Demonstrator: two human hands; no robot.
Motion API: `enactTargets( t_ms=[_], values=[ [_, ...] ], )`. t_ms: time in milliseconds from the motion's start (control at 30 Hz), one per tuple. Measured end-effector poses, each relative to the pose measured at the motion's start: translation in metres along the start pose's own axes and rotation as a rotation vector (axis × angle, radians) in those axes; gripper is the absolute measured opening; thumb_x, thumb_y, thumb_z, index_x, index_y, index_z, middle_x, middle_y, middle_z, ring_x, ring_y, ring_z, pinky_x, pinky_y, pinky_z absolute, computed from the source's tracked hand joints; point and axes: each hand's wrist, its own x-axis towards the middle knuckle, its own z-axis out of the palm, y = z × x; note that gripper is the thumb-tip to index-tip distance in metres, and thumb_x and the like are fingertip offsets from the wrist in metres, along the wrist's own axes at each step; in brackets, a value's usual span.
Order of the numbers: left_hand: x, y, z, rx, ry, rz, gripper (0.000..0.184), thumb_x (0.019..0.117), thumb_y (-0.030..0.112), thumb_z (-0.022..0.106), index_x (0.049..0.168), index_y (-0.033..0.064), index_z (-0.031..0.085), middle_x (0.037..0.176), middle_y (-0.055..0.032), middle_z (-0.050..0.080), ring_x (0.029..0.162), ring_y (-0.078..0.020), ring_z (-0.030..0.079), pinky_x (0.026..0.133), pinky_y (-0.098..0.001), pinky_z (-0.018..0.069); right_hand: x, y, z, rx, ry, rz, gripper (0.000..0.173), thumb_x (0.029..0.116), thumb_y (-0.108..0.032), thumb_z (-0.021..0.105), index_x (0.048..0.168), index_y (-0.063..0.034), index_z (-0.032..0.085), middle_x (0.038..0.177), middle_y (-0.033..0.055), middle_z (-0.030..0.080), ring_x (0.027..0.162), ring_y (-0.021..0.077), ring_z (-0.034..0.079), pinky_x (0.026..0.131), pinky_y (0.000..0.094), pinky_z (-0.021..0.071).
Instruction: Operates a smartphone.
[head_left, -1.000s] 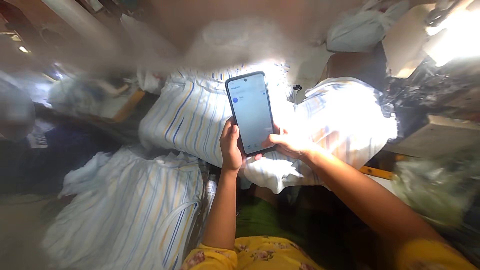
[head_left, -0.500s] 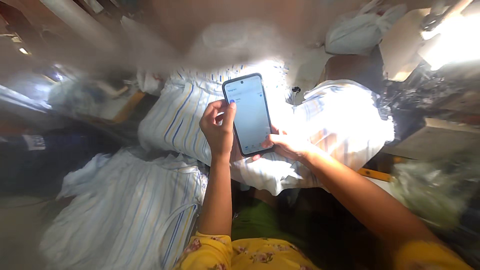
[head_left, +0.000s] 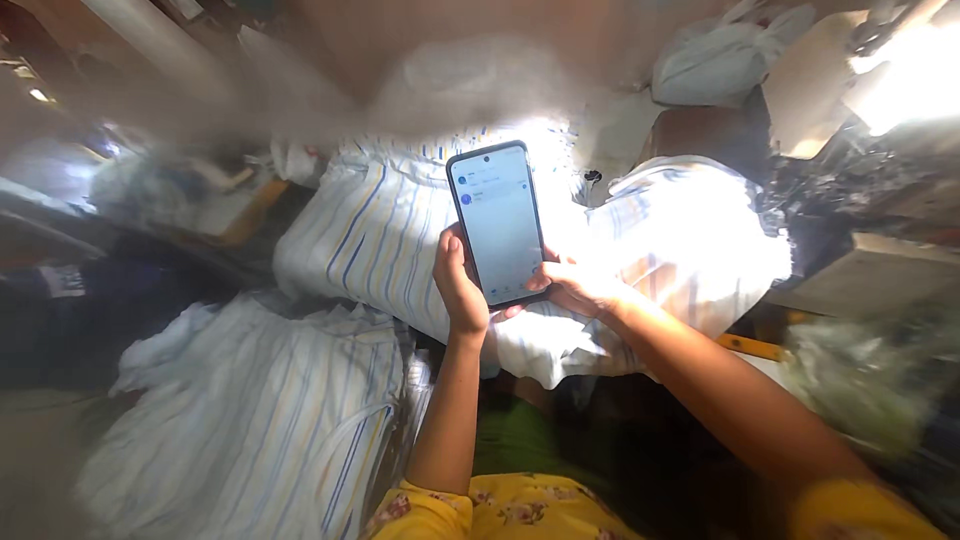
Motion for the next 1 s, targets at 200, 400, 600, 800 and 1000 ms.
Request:
enactTargets(
  t_ms=[200,400,600,800,1000],
  values=[
    [-0.008,-0.010,-0.003,-0.138,-0.060,-0.072,0.048,0.1085,0.042,0.021,0.115,0.0185,0.063,0.104,0.0083,0.072,0.101,-0.0036,0.069,0.089,-0.0292,0.0585,-0.002,0.007,-0.004,-0.047,0.017,-0.034,0.046,0.0850,0.007,0.047,0.126,-0.0130,0.055,0.104,0.0009,0.071,0.088,0.0119,0.073,0.071,0.0319,0.0642],
    [-0.008,-0.014,-0.007,-0.191,-0.125,-0.040,0.046,0.1066,0.053,0.032,0.122,0.0206,0.060,0.108,0.0097,0.071,0.101,-0.0038,0.069,0.087,-0.0279,0.0592,0.001,-0.002,0.000,0.000,-0.011,0.004,0.045,0.0825,0.005,0.046,0.122,-0.0141,0.054,0.102,-0.0007,0.073,0.087,0.0119,0.074,0.069,0.0305,0.0641],
    [-0.009,-0.014,-0.008,-0.183,-0.156,-0.044,0.048,0.1059,0.053,0.031,0.133,0.0198,0.054,0.113,0.0088,0.070,0.102,-0.0038,0.068,0.087,-0.0270,0.0589,0.001,0.007,-0.008,0.014,-0.025,-0.024,0.046,0.0834,0.005,0.047,0.125,-0.0136,0.056,0.105,0.0029,0.073,0.089,0.0154,0.073,0.071,0.0343,0.0643],
    [-0.008,-0.013,-0.008,-0.170,-0.194,-0.041,0.056,0.1058,0.055,0.028,0.141,0.0161,0.047,0.119,0.0087,0.068,0.106,-0.0041,0.067,0.089,-0.0274,0.0581,0.004,0.002,-0.004,0.030,-0.031,-0.002,0.049,0.0809,0.007,0.042,0.124,-0.0150,0.052,0.105,0.0006,0.073,0.089,0.0145,0.074,0.071,0.0339,0.0646],
    [-0.007,-0.013,-0.009,-0.172,-0.204,-0.048,0.059,0.1054,0.057,0.028,0.143,0.0147,0.045,0.121,0.0080,0.067,0.109,-0.0043,0.066,0.091,-0.0283,0.0575,0.004,0.000,-0.001,0.032,-0.003,0.000,0.049,0.0811,0.009,0.039,0.122,-0.0135,0.053,0.104,0.0026,0.073,0.088,0.0158,0.075,0.070,0.0357,0.0649]
  ],
)
